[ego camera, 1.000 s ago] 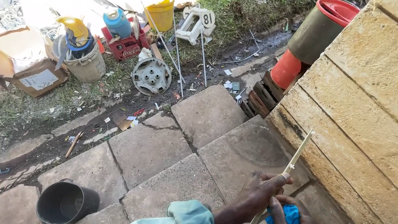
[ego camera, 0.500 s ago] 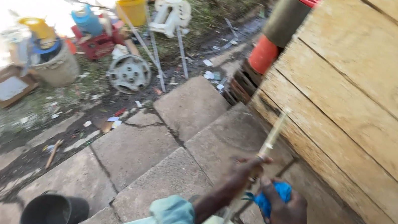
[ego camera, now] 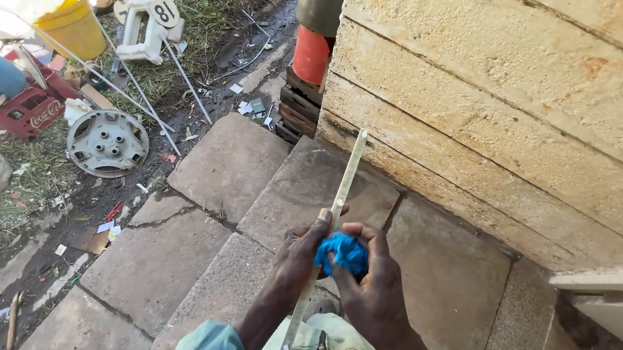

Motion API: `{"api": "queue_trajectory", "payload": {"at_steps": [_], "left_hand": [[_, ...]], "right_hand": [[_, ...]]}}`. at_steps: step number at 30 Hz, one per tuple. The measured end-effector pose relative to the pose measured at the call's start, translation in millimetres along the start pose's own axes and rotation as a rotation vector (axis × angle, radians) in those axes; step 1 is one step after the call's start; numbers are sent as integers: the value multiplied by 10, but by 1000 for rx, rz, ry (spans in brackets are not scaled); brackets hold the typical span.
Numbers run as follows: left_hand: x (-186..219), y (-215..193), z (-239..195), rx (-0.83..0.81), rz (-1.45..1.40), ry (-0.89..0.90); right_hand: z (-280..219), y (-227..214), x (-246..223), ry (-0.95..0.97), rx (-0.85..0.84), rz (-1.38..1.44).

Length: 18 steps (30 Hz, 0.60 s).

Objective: Using a tape measure to determine the height of an exterior wall section.

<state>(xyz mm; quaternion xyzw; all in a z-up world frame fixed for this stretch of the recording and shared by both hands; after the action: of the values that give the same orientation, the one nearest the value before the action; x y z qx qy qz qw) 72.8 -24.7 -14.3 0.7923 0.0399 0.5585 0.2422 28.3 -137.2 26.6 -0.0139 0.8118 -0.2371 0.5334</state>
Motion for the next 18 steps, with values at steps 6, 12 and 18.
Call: {"api": "queue_trajectory", "payload": {"at_steps": [6, 12, 18], "left_hand": [[-4, 18, -24, -28, 80, 69], [-295, -79, 29, -37, 70, 27], [-233, -196, 52, 60, -39, -27]], "right_hand": [[-123, 6, -308, -550, 122, -190], [21, -2, -175, -547, 193, -273], [425, -240, 687, 300, 54, 539]]}}
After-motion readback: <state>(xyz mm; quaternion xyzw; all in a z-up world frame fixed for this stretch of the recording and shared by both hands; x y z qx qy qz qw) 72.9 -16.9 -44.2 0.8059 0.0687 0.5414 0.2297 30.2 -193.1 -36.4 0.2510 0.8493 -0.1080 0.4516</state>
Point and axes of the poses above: each hand's wrist, its own z-axis towards the middle knuckle, its own y-axis out of the palm, x = y × z, the point moved 9 cm from there along z, towards the middle knuckle, and after that the axes turned 13 degrees about y, right-handed, at the moved point
